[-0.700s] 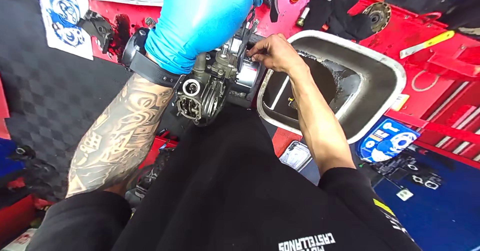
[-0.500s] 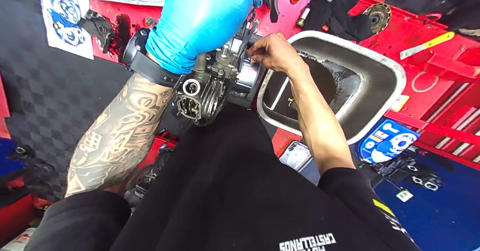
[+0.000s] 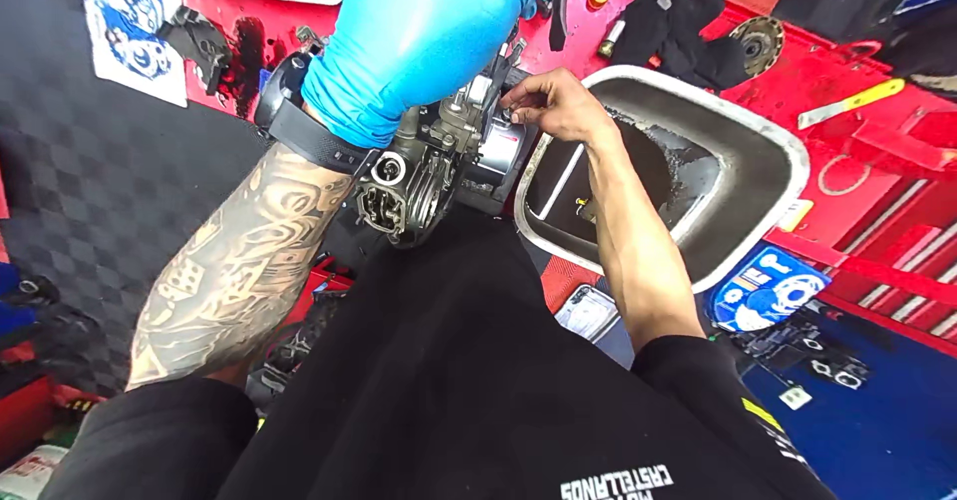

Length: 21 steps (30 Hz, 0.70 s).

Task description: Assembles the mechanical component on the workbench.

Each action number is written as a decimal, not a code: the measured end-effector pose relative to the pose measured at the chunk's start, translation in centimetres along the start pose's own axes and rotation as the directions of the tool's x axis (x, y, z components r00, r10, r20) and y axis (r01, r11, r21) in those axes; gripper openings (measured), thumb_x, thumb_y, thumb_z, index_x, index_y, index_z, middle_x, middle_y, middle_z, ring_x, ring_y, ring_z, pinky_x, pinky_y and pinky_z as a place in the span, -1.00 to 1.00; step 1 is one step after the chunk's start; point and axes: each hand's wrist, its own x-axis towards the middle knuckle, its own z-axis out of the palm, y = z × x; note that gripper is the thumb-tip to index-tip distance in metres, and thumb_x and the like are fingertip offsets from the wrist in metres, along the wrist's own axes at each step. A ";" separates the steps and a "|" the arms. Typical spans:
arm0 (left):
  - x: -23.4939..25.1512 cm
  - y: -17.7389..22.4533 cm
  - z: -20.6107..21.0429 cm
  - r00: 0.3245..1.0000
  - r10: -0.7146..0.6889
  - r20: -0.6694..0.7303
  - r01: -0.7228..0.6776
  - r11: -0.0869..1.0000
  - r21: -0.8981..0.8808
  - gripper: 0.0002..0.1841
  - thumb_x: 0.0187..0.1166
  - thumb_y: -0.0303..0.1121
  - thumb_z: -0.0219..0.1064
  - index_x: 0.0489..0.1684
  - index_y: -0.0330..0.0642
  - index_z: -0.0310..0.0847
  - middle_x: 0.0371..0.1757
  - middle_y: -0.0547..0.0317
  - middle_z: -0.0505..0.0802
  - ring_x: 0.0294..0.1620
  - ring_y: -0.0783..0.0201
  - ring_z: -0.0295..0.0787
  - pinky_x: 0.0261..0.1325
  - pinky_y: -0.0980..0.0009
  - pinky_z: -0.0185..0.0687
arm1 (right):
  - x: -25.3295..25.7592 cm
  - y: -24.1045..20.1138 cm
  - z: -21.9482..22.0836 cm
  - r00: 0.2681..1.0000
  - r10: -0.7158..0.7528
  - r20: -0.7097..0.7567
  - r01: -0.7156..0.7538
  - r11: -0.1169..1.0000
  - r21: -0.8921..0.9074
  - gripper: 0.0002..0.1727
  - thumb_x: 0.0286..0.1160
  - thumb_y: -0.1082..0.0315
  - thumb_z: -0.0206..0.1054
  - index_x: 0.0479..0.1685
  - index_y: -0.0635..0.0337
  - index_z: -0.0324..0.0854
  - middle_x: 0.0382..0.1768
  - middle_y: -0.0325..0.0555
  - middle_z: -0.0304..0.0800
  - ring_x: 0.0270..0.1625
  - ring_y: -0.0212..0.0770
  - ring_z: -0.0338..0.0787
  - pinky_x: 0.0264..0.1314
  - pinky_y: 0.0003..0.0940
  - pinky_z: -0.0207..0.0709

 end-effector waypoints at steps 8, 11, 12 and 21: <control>-0.2 0.2 0.2 1.000 -0.003 0.008 0.003 0.999 -0.044 -0.85 0.58 -0.22 0.43 -0.37 0.06 0.87 -0.42 0.53 0.86 -0.30 0.64 0.81 -0.19 0.58 0.74 | -0.8 0.1 0.3 0.998 -0.005 -0.069 0.005 1.000 0.008 -0.78 0.50 0.36 0.46 0.05 0.20 0.83 -0.12 -0.14 0.93 -0.13 -0.39 0.86 0.12 -0.32 0.75; -0.1 0.1 0.3 1.000 -0.016 0.020 0.017 0.999 -0.039 -0.85 0.59 -0.21 0.42 -0.34 0.07 0.89 -0.39 0.52 0.88 -0.28 0.63 0.82 -0.17 0.56 0.75 | -0.9 0.1 0.7 0.995 -0.001 -0.098 -0.001 1.000 -0.020 -0.78 0.48 0.32 0.48 0.03 0.16 0.84 -0.14 -0.16 0.93 -0.13 -0.38 0.87 0.13 -0.29 0.75; 0.0 0.0 0.5 1.000 -0.009 0.019 0.010 0.998 -0.060 -0.86 0.59 -0.23 0.42 -0.34 0.05 0.88 -0.39 0.50 0.88 -0.30 0.61 0.82 -0.18 0.54 0.76 | -0.9 0.1 0.7 0.995 -0.001 -0.102 -0.002 0.999 -0.034 -0.78 0.47 0.31 0.49 0.02 0.15 0.84 -0.14 -0.17 0.93 -0.13 -0.37 0.87 0.13 -0.28 0.76; 0.4 0.4 1.3 0.999 0.018 0.028 -0.015 0.994 -0.107 -0.86 0.59 -0.22 0.45 -0.33 0.02 0.88 -0.40 0.48 0.88 -0.29 0.59 0.83 -0.17 0.56 0.79 | -0.3 -1.3 -0.1 0.999 0.016 -0.030 -0.023 0.969 -0.248 -0.81 0.48 0.27 0.45 -0.02 -0.01 0.90 -0.12 -0.24 0.96 -0.02 -0.28 0.89 0.28 -0.02 0.67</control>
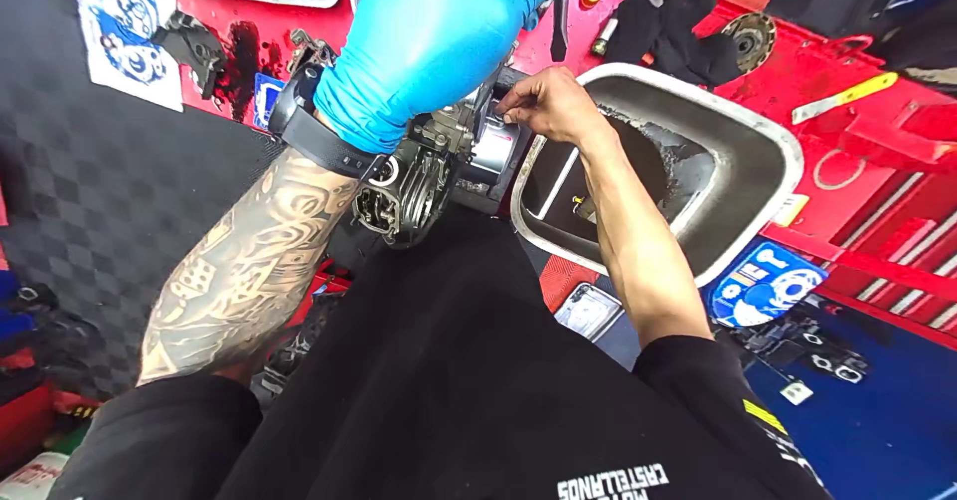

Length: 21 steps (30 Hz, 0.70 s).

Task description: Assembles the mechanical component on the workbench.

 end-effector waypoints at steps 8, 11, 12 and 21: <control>0.0 -0.2 0.1 1.000 -0.013 0.010 0.013 1.000 -0.013 -0.86 0.59 -0.20 0.46 -0.27 0.01 0.88 -0.34 0.44 0.91 -0.22 0.51 0.90 -0.09 0.47 0.87 | 0.1 -1.3 -0.3 0.999 0.010 0.045 -0.005 0.992 -0.124 -0.74 0.51 0.30 0.39 0.11 -0.02 0.85 -0.04 -0.19 0.95 0.07 -0.14 0.88 0.33 0.10 0.61; 0.0 -0.4 0.2 1.000 -0.022 0.016 0.022 0.999 -0.029 -0.87 0.58 -0.21 0.46 -0.29 -0.01 0.87 -0.35 0.44 0.91 -0.23 0.49 0.90 -0.08 0.45 0.88 | 0.1 -1.3 -0.2 0.999 0.000 0.053 0.008 0.989 -0.146 -0.75 0.51 0.29 0.37 0.08 -0.04 0.88 -0.05 -0.18 0.95 0.07 -0.11 0.88 0.32 0.12 0.59; 0.0 -0.4 0.3 1.000 -0.020 0.017 0.021 0.999 -0.030 -0.87 0.58 -0.22 0.46 -0.29 -0.01 0.87 -0.35 0.44 0.91 -0.24 0.50 0.89 -0.08 0.46 0.88 | 0.2 -1.2 -0.2 0.998 -0.001 0.061 0.010 0.989 -0.148 -0.75 0.52 0.28 0.36 0.07 -0.04 0.87 -0.06 -0.19 0.95 0.06 -0.13 0.88 0.32 0.10 0.60; 0.6 -0.6 0.4 0.999 -0.015 0.029 0.014 1.000 0.023 -0.85 0.60 -0.23 0.41 -0.32 0.03 0.89 -0.37 0.47 0.91 -0.28 0.57 0.87 -0.19 0.52 0.81 | -0.1 -0.2 0.4 0.996 -0.092 0.013 0.093 0.994 -0.063 -0.73 0.52 0.41 0.31 0.07 0.08 0.86 -0.01 -0.07 0.92 0.08 -0.11 0.86 0.33 0.01 0.61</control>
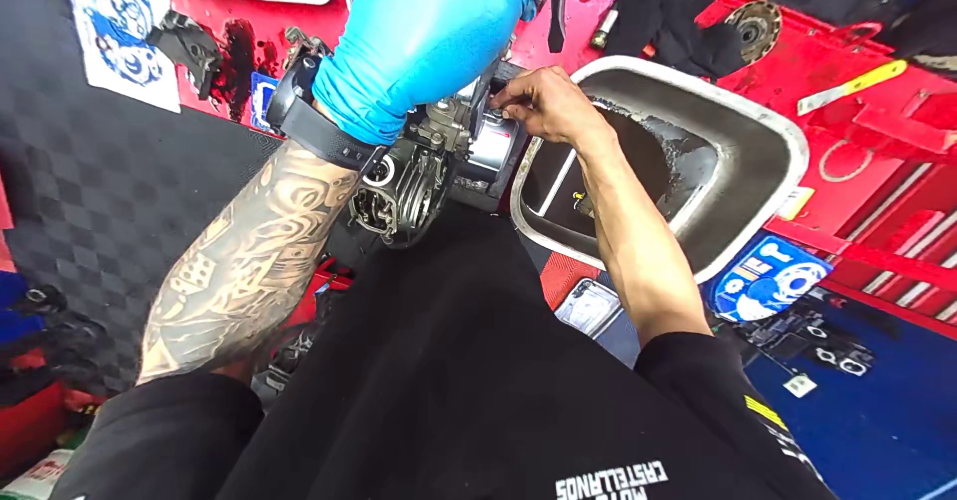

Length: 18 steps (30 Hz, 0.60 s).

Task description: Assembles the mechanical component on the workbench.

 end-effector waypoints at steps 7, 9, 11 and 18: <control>1.9 -1.7 0.9 0.997 -0.053 0.057 0.049 0.997 0.059 -0.83 0.63 -0.18 0.38 -0.25 0.06 0.89 -0.37 0.50 0.88 -0.32 0.62 0.81 -0.23 0.54 0.72 | 0.2 -0.3 -0.4 0.996 0.087 0.023 -0.088 0.996 0.015 -0.75 0.51 0.32 0.39 0.09 0.03 0.86 -0.07 -0.15 0.94 0.03 -0.18 0.89 0.31 0.02 0.64; 2.4 -2.4 1.0 0.996 -0.040 0.080 0.037 0.999 0.040 -0.81 0.64 -0.18 0.38 -0.23 0.01 0.89 -0.36 0.47 0.89 -0.31 0.59 0.83 -0.18 0.53 0.78 | 0.2 -0.3 -0.3 0.997 0.078 0.014 -0.079 0.997 0.008 -0.75 0.50 0.30 0.41 0.08 0.07 0.85 -0.11 -0.15 0.94 -0.01 -0.18 0.89 0.27 0.02 0.67; 2.7 -2.8 0.9 0.992 -0.060 0.107 0.058 0.998 0.025 -0.81 0.65 -0.16 0.38 -0.20 0.02 0.90 -0.33 0.47 0.91 -0.27 0.57 0.85 -0.13 0.51 0.80 | 0.1 -0.3 -0.2 0.996 0.086 0.003 -0.087 0.996 0.011 -0.76 0.49 0.30 0.41 0.07 0.07 0.85 -0.12 -0.16 0.94 -0.03 -0.20 0.89 0.25 0.02 0.67; 2.8 -3.1 1.0 0.991 -0.054 0.122 0.056 0.998 -0.008 -0.80 0.67 -0.19 0.35 -0.19 0.00 0.90 -0.35 0.46 0.90 -0.31 0.57 0.83 -0.16 0.53 0.79 | 0.1 0.3 0.0 0.992 0.129 -0.002 -0.129 0.987 0.097 -0.76 0.46 0.26 0.47 0.05 0.05 0.85 -0.11 -0.23 0.95 -0.04 -0.31 0.89 0.24 -0.12 0.71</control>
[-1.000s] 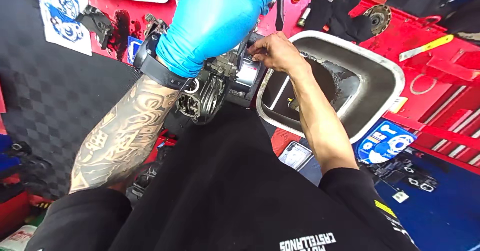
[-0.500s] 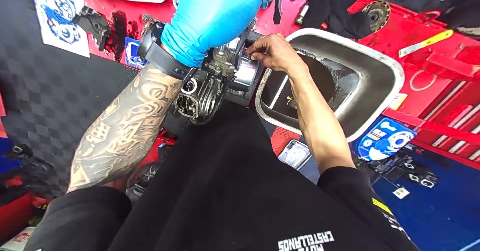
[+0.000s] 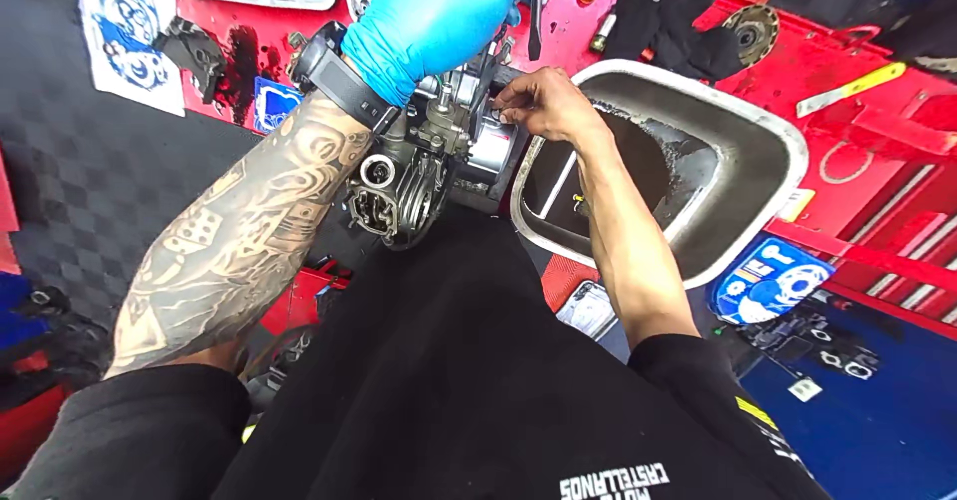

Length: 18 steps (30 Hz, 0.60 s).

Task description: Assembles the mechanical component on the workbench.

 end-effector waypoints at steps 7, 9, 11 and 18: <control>-0.1 0.4 0.1 1.000 0.005 0.004 -0.005 1.000 0.016 -0.79 0.68 -0.16 0.36 -0.20 0.02 0.90 -0.34 0.47 0.91 -0.30 0.58 0.85 -0.16 0.53 0.81 | 0.4 -0.5 -0.5 1.000 0.011 0.021 -0.010 0.997 -0.076 -0.78 0.43 0.18 0.50 -0.05 0.02 0.89 -0.21 -0.21 0.94 -0.09 -0.25 0.88 0.20 -0.01 0.68; -0.1 0.5 0.2 1.000 0.005 -0.002 -0.005 0.999 0.031 -0.79 0.67 -0.16 0.35 -0.21 0.02 0.90 -0.34 0.47 0.91 -0.30 0.58 0.85 -0.16 0.52 0.81 | 0.6 -0.9 -0.6 0.999 0.039 0.025 -0.036 0.993 -0.114 -0.78 0.42 0.13 0.51 -0.09 -0.01 0.90 -0.24 -0.24 0.94 -0.11 -0.26 0.87 0.18 0.00 0.66; 0.0 0.7 0.3 1.000 -0.002 0.007 0.002 0.999 0.036 -0.79 0.68 -0.15 0.35 -0.18 0.03 0.89 -0.33 0.49 0.90 -0.31 0.60 0.84 -0.16 0.54 0.80 | 0.7 -1.1 -0.6 0.997 0.079 0.023 -0.076 0.989 -0.125 -0.79 0.39 0.09 0.53 -0.16 -0.03 0.89 -0.28 -0.25 0.92 -0.13 -0.25 0.85 0.15 0.02 0.64; 0.6 0.3 0.4 0.999 -0.022 0.042 0.020 0.999 0.048 -0.78 0.70 -0.13 0.31 -0.08 0.04 0.86 -0.23 0.49 0.91 -0.19 0.59 0.87 -0.07 0.53 0.85 | 0.4 -0.8 0.0 0.987 0.151 -0.051 -0.155 0.985 -0.080 -0.71 0.31 -0.01 0.60 -0.28 0.02 0.87 -0.33 -0.19 0.89 -0.18 -0.18 0.83 0.05 0.06 0.62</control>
